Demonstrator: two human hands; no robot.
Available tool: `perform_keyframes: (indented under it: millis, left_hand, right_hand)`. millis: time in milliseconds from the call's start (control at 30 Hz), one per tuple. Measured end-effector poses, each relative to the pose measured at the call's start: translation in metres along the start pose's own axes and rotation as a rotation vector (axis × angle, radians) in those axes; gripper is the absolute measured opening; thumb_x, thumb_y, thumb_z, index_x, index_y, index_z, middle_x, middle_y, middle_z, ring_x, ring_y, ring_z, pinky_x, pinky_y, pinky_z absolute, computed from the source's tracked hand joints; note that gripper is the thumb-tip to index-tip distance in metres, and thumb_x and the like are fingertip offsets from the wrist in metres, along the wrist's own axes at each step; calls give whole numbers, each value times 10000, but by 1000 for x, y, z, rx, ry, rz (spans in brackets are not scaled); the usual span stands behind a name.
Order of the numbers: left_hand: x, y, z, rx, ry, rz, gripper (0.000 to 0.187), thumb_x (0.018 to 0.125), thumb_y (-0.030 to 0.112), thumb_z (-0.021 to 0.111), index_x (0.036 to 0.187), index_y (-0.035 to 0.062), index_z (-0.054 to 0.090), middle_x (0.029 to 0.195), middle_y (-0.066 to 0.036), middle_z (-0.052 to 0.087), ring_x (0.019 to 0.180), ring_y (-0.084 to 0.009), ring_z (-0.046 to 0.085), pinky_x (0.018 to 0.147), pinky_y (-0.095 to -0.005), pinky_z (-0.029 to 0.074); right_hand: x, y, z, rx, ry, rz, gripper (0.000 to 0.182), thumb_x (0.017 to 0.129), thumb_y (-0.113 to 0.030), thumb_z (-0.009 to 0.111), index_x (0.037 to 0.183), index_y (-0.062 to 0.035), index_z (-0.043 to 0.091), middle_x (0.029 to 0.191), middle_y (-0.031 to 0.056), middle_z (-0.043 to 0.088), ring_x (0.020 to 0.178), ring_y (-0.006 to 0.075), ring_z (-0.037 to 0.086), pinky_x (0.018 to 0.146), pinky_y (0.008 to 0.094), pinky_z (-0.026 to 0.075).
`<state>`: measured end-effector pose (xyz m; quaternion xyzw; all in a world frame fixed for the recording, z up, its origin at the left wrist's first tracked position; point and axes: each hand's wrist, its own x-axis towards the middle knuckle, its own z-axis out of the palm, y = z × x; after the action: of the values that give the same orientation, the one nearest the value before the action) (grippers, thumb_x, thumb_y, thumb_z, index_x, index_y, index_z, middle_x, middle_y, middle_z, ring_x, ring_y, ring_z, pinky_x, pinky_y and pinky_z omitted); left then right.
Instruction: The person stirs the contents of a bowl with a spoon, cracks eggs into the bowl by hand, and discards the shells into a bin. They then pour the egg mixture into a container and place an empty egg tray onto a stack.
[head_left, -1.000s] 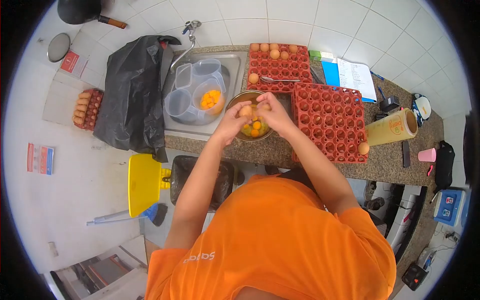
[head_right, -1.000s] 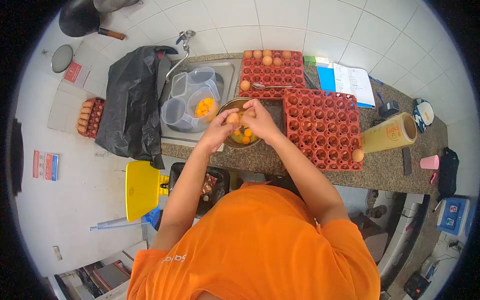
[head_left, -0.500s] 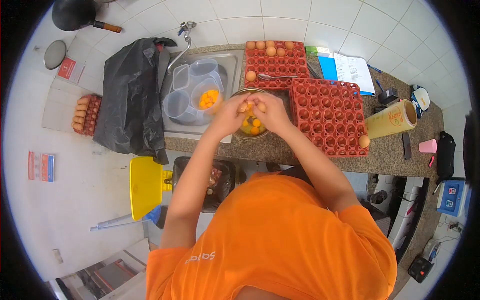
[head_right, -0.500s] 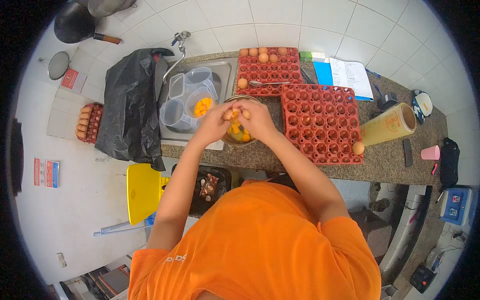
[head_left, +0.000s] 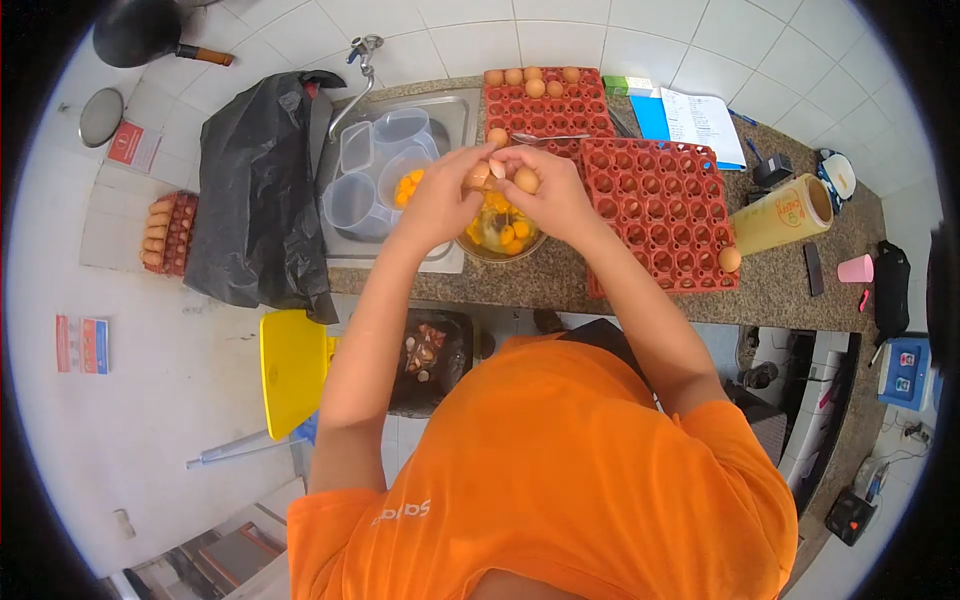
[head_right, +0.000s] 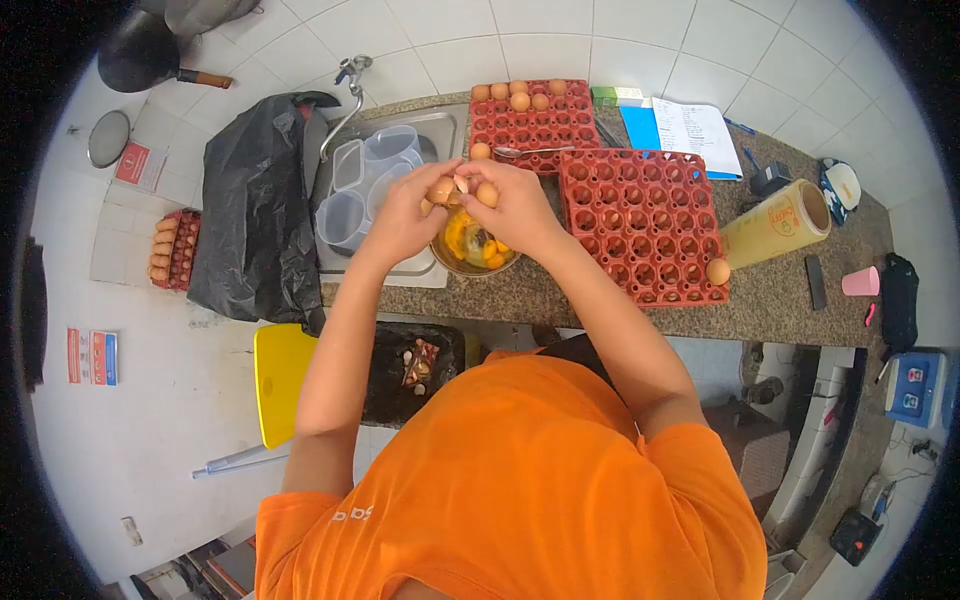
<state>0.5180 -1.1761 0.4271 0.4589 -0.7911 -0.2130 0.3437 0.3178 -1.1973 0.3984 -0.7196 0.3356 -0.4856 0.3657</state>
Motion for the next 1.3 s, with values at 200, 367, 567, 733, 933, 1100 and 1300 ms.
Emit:
perform_keyframes:
  millis: [200,367,567,733,933,1100,1300]
  left_hand:
    - [-37,-70,79,-1211,0,-581,480,845,10,588,1324,34,596,1279,-133,650,1172,-283,635,1014,-394,518]
    - [-60,-55,74,-1881,118,-579,399,837,138,606,1219,22,605,1317,-231,593,1202,-377,582,1022,-461,506]
    - [-206,-61,-14,-1770,306,-417,220,850,169,673,1038,76,606,1356,-221,568,1281,-382,546,1097,-479,454]
    - [-361,-88,-7,-528,389,-1087,391,899,264,655,1231,61,620,1354,-137,582,1308,-260,538,1124,-387,399]
    - [-320,-80,25,-285,613,-878,315,1008,174,625,1296,48,604,1221,-86,665,1153,-196,635,974,-317,504]
    - [-133,33,49,-1049,95,-671,341,1031,204,623,1338,68,561,1248,-98,660,1196,-230,652,941,-370,548]
    - [-85,3,84,-1402,-11,-764,349,1105,273,507,1378,55,517,1275,-107,618,1149,-223,644,958,-360,548]
  right_hand:
    - [-22,37,12,-368,-198,56,351,881,-264,705,1191,-100,721,969,154,703,996,306,664,884,423,525]
    - [-37,17,-23,-131,-135,253,433,863,-325,741,1232,-101,719,1013,158,711,998,331,664,893,432,530]
    - [-102,-22,-174,-1047,259,551,574,839,-437,800,1242,-46,679,1153,200,702,1041,376,694,877,473,561]
    - [-154,-18,-217,-1275,47,973,501,839,-422,809,1156,-60,670,1163,207,698,1049,404,691,845,512,569]
    - [-135,-26,-219,-1258,139,932,414,816,-301,843,1117,-57,698,1093,215,731,999,402,717,817,517,566]
    - [-83,-64,-130,-479,-294,260,409,768,-202,867,1137,-75,744,1047,146,663,1006,338,658,886,420,529]
    - [-69,-18,-11,-75,-273,64,435,826,-76,735,1201,-22,521,1127,182,512,1077,351,553,965,418,466]
